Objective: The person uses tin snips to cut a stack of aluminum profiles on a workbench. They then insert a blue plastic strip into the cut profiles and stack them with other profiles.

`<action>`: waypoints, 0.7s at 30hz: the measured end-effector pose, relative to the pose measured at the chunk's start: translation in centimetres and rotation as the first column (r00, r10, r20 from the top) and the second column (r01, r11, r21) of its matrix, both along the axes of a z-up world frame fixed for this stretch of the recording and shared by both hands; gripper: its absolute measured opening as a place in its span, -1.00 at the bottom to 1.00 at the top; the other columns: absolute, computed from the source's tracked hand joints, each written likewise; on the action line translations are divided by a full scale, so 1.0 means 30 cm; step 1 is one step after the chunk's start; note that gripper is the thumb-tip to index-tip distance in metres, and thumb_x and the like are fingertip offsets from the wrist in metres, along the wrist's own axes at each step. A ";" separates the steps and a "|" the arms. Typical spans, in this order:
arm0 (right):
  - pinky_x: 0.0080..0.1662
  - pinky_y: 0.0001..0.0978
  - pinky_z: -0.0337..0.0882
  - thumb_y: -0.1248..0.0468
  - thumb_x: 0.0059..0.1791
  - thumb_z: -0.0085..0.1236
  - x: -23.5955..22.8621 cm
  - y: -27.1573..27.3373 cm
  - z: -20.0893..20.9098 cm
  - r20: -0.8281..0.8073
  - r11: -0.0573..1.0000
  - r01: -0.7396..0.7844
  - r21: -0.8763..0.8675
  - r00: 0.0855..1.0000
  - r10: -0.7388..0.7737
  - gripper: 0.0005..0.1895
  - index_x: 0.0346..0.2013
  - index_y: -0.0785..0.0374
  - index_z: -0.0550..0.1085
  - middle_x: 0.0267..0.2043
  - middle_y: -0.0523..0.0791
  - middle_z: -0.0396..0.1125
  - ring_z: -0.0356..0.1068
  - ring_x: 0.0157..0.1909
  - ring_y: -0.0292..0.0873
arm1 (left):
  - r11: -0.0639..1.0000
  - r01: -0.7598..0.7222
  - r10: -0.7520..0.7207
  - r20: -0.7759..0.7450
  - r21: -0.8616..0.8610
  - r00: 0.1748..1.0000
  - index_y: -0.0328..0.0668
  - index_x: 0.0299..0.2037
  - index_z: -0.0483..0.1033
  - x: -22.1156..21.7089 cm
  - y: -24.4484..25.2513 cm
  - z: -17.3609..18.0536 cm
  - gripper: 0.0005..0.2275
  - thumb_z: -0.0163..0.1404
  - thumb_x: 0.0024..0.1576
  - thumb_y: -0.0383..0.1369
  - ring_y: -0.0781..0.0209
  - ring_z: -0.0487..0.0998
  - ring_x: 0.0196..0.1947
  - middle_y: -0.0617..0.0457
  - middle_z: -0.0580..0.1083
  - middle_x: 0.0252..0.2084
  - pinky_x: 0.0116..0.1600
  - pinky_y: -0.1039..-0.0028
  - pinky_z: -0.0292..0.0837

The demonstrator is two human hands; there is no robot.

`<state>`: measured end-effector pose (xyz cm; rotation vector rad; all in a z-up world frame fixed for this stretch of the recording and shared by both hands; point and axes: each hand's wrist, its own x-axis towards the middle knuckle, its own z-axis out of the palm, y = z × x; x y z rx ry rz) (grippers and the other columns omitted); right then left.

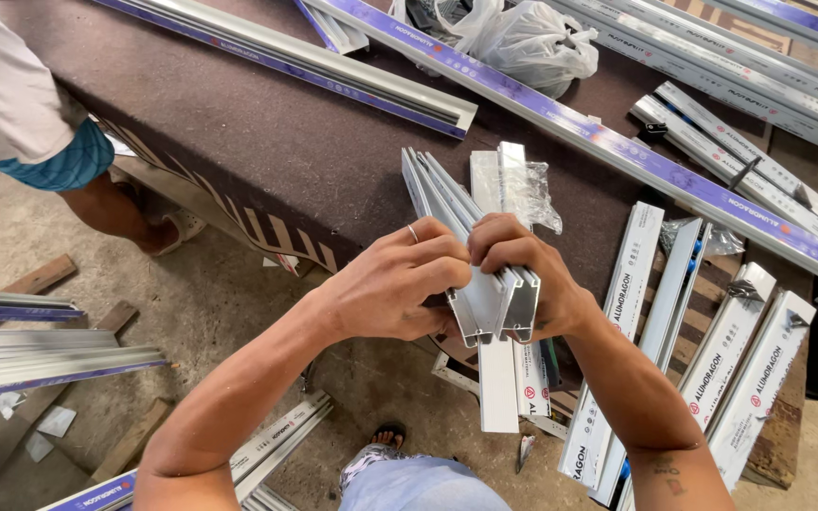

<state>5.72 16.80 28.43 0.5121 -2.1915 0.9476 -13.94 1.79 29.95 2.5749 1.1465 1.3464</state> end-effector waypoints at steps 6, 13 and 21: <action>0.21 0.00 0.36 -0.06 -0.17 0.38 0.005 0.002 -0.024 -0.070 0.998 0.031 -0.060 0.997 -0.035 -0.38 0.01 0.11 0.32 -0.05 -0.07 0.31 0.41 0.06 -0.09 | 0.996 -0.040 0.037 0.050 0.076 0.998 -0.10 -0.13 0.33 0.016 0.015 -0.045 -0.56 0.31 -0.16 -0.45 0.01 0.46 0.01 0.13 0.45 -0.08 0.08 0.27 0.47; 0.30 0.06 0.38 -0.04 -0.19 0.40 0.018 0.018 -0.020 -0.054 0.997 0.051 -0.049 0.997 -0.054 -0.29 0.13 0.16 0.34 0.08 0.04 0.33 0.38 0.21 0.07 | 0.996 -0.030 0.039 0.109 -0.082 0.993 -0.07 0.00 0.30 0.025 0.017 -0.039 -0.48 0.36 -0.07 -0.27 0.01 0.38 0.14 0.06 0.37 -0.01 0.25 0.22 0.36; 0.49 -0.07 0.24 0.15 -0.14 0.52 -0.020 -0.042 -0.033 -0.144 0.979 0.007 -0.206 0.989 -0.038 -0.15 0.33 0.00 0.22 0.21 -0.12 0.09 0.22 0.37 -0.12 | 0.998 -0.035 0.024 0.201 0.052 0.979 0.00 0.29 0.26 0.076 0.047 -0.066 -0.28 0.39 -0.04 -0.12 -0.09 0.26 0.30 -0.01 0.31 0.20 0.43 0.12 0.21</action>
